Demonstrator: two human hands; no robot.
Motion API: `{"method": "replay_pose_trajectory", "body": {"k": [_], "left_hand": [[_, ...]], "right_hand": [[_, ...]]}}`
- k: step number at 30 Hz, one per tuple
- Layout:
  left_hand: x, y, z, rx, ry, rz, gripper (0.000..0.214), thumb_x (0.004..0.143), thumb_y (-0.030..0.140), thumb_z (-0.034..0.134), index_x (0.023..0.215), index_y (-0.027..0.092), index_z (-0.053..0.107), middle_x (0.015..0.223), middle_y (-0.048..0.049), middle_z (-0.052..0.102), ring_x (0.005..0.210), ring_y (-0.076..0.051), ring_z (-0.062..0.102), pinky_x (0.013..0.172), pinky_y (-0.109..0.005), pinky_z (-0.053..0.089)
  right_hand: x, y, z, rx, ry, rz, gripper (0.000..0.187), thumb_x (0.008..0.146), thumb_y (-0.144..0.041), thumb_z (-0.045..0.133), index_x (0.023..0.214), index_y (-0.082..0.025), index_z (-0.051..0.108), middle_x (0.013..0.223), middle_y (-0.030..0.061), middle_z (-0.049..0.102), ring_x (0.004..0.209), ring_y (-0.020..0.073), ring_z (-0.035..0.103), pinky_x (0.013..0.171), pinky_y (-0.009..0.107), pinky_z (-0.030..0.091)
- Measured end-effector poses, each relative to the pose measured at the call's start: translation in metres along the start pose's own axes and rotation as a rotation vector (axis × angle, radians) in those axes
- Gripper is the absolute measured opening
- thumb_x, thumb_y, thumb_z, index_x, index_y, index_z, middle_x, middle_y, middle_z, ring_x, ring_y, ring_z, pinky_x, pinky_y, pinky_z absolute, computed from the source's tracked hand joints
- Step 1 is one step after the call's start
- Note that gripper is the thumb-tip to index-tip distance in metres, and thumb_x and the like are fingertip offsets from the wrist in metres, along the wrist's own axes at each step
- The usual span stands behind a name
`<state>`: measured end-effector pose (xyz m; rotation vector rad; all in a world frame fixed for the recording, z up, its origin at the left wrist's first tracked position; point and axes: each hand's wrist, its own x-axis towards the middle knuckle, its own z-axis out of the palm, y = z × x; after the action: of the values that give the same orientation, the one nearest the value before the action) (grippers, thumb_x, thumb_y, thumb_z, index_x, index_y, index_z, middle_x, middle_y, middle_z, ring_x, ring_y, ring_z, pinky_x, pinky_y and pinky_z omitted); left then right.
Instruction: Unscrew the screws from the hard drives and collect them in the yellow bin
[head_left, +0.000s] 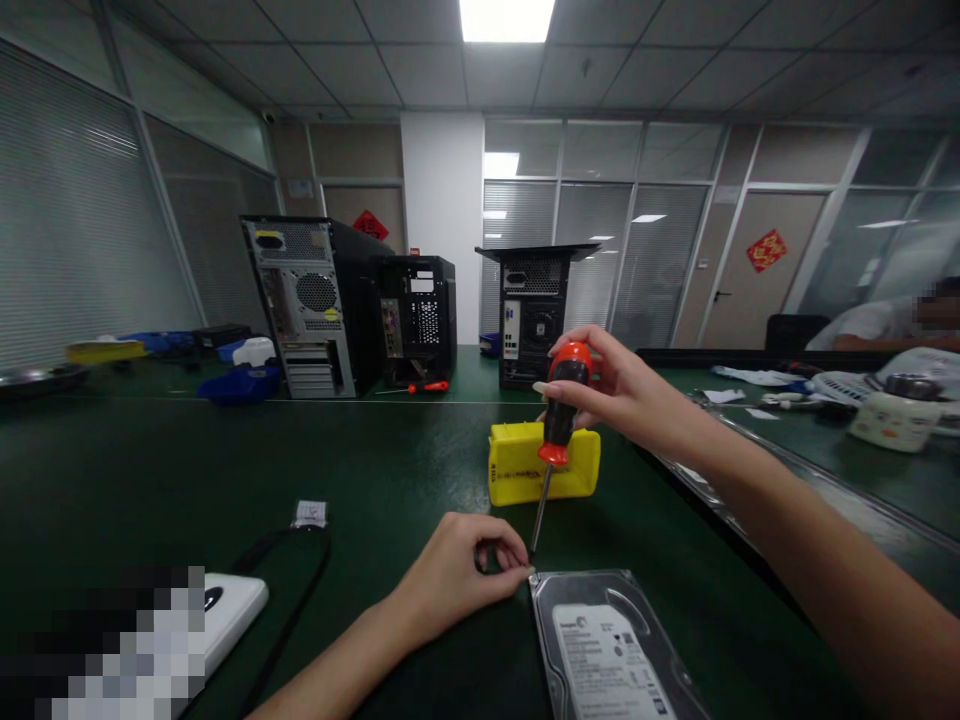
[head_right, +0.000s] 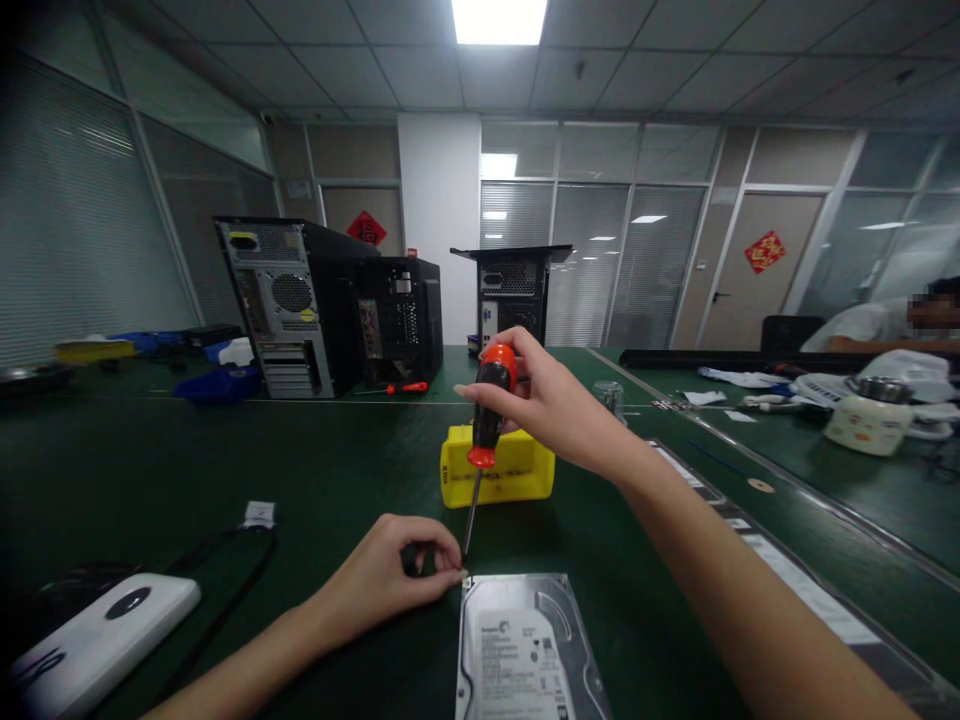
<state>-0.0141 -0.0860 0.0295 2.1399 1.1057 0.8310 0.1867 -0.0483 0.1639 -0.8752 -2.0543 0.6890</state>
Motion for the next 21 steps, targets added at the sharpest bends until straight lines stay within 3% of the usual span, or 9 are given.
{"method": "replay_pose_trajectory", "body": {"k": [10,21], "left_hand": [[0.0036,-0.0021,0.0033,-0.127,0.01,-0.11,0.015,0.072,0.024,0.071,0.079,0.011,0.07,0.072,-0.0023,0.07,0.064,-0.012,0.062,0.054,-0.019,0.041],[0.003,-0.001,0.0022,-0.145,-0.024,-0.141,0.018,0.073,0.027,0.072,0.08,0.011,0.073,0.07,-0.0031,0.069,0.062,-0.013,0.059,0.053,-0.02,0.038]], "right_hand": [[-0.0001,-0.0018,0.0022,-0.009,-0.009,-0.025,0.042,0.08,-0.045,0.063,0.109,-0.023,0.042,0.093,0.0005,0.049,0.083,0.0169,0.063,0.06,0.026,0.06],[-0.0015,-0.0049,0.004,-0.067,-0.028,-0.033,0.043,0.081,-0.047,0.061,0.11,-0.023,0.041,0.094,0.0015,0.049,0.078,0.0173,0.061,0.061,0.031,0.058]]}}
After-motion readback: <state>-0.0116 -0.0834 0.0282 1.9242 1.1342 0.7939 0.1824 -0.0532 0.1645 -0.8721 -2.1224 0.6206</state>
